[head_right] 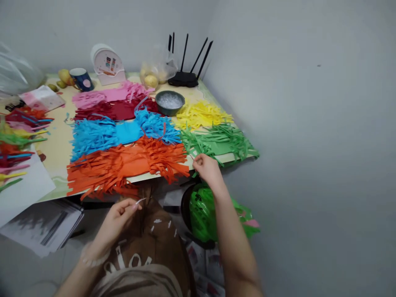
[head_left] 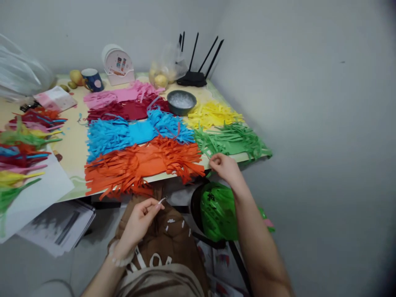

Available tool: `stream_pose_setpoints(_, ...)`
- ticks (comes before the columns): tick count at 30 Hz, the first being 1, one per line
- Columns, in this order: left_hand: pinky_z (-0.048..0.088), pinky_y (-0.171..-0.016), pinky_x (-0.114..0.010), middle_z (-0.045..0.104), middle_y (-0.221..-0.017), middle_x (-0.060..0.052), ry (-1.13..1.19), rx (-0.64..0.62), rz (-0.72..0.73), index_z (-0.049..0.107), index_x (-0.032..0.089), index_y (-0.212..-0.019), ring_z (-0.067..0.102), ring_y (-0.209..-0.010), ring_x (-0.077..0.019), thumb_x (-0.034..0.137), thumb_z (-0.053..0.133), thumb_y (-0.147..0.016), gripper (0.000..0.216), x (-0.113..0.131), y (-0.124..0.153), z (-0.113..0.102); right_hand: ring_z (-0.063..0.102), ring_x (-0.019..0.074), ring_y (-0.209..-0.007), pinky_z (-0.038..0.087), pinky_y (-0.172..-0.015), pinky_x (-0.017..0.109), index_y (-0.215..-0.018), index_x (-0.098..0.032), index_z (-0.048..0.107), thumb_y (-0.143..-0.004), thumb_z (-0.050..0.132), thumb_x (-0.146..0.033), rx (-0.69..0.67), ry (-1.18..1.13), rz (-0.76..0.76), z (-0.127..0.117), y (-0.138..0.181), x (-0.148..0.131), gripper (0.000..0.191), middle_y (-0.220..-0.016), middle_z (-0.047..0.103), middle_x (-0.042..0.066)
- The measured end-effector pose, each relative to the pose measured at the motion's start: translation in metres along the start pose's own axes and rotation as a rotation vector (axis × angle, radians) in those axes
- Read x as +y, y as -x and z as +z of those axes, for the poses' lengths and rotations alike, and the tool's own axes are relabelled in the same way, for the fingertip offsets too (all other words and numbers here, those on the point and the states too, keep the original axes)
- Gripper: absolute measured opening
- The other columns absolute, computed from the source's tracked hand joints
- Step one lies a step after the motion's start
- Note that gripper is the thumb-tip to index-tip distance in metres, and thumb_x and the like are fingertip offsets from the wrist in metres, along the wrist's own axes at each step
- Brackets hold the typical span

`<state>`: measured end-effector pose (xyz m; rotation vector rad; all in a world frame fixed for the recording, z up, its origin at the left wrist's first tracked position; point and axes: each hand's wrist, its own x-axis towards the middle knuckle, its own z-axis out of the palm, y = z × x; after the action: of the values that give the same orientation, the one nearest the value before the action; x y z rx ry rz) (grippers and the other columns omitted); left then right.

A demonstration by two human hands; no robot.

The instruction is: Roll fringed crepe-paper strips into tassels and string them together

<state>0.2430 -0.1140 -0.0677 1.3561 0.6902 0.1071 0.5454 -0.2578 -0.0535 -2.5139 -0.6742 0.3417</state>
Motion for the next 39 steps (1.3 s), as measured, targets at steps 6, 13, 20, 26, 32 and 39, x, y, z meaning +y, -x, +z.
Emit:
stream_pose_setpoints(6, 0.028, -0.048, -0.023, 0.048, -0.047, 0.003, 0.085, 0.103, 0.044, 0.077, 0.014, -0.089, 0.040, -0.049, -0.0113, 0.054, 0.071, -0.079, 0.042, 0.013, 0.000, 0.016, 0.045, 0.0110, -0.051, 0.038, -0.048, 0.023, -0.081, -0.019, 0.063, -0.084, 0.058, -0.039, -0.168, -0.528, -0.193, 0.042, 0.089, -0.047, 0.021, -0.065, 0.051, -0.002)
stream_pose_setpoints(13, 0.015, -0.039, -0.020, 0.034, -0.049, 0.010, 0.403, -0.054, -0.033, 0.057, 0.015, -0.072, 0.022, -0.040, -0.0032, 0.057, 0.073, -0.076, 0.045, 0.007, 0.009, 0.003, 0.056, 0.0103, -0.068, 0.046, -0.051, 0.022, -0.083, -0.020, 0.063, -0.083, 0.070, -0.036, -0.541, -1.126, -0.216, 0.092, 0.137, -0.104, 0.018, -0.116, 0.058, 0.007)
stream_pose_setpoints(20, 0.012, -0.038, -0.018, 0.030, -0.047, 0.012, 0.347, 0.037, -0.023, 0.055, 0.016, -0.078, 0.019, -0.038, -0.0025, 0.054, 0.071, -0.081, 0.041, 0.005, 0.032, -0.017, 0.058, 0.0144, -0.071, 0.047, -0.062, 0.024, -0.087, -0.018, 0.069, -0.086, 0.068, -0.037, -0.705, -0.803, -0.373, 0.079, 0.121, -0.104, 0.019, -0.077, 0.063, 0.002)
stream_pose_setpoints(26, 0.012, -0.040, -0.018, 0.029, -0.047, 0.011, 0.262, 0.108, 0.003, 0.054, 0.017, -0.075, 0.021, -0.039, -0.0028, 0.053, 0.068, -0.083, 0.040, 0.007, 0.039, -0.016, 0.054, 0.0156, -0.070, 0.042, -0.063, 0.027, -0.081, -0.020, 0.069, -0.092, 0.062, -0.028, -0.369, -0.610, -0.604, 0.059, 0.118, -0.107, 0.015, -0.076, 0.060, 0.003)
stream_pose_setpoints(32, 0.013, -0.042, -0.019, 0.030, -0.049, 0.010, 0.178, 0.053, -0.007, 0.051, 0.016, -0.070, 0.021, -0.041, -0.0029, 0.055, 0.066, -0.083, 0.043, 0.017, 0.044, -0.014, 0.054, 0.0167, -0.073, 0.042, -0.066, 0.029, -0.082, -0.020, 0.065, -0.094, 0.057, -0.025, -0.275, -0.628, -0.635, 0.062, 0.121, -0.111, 0.016, -0.077, 0.059, 0.003)
stream_pose_setpoints(39, 0.014, -0.042, -0.020, 0.033, -0.052, 0.009, 0.268, -0.083, -0.046, 0.051, 0.016, -0.071, 0.023, -0.043, -0.0033, 0.057, 0.068, -0.082, 0.046, 0.015, 0.047, -0.018, 0.049, 0.0139, -0.065, 0.037, -0.059, 0.026, -0.076, -0.020, 0.064, -0.090, 0.060, -0.031, -0.399, -0.773, -0.476, 0.070, 0.120, -0.109, 0.019, -0.075, 0.056, 0.001)
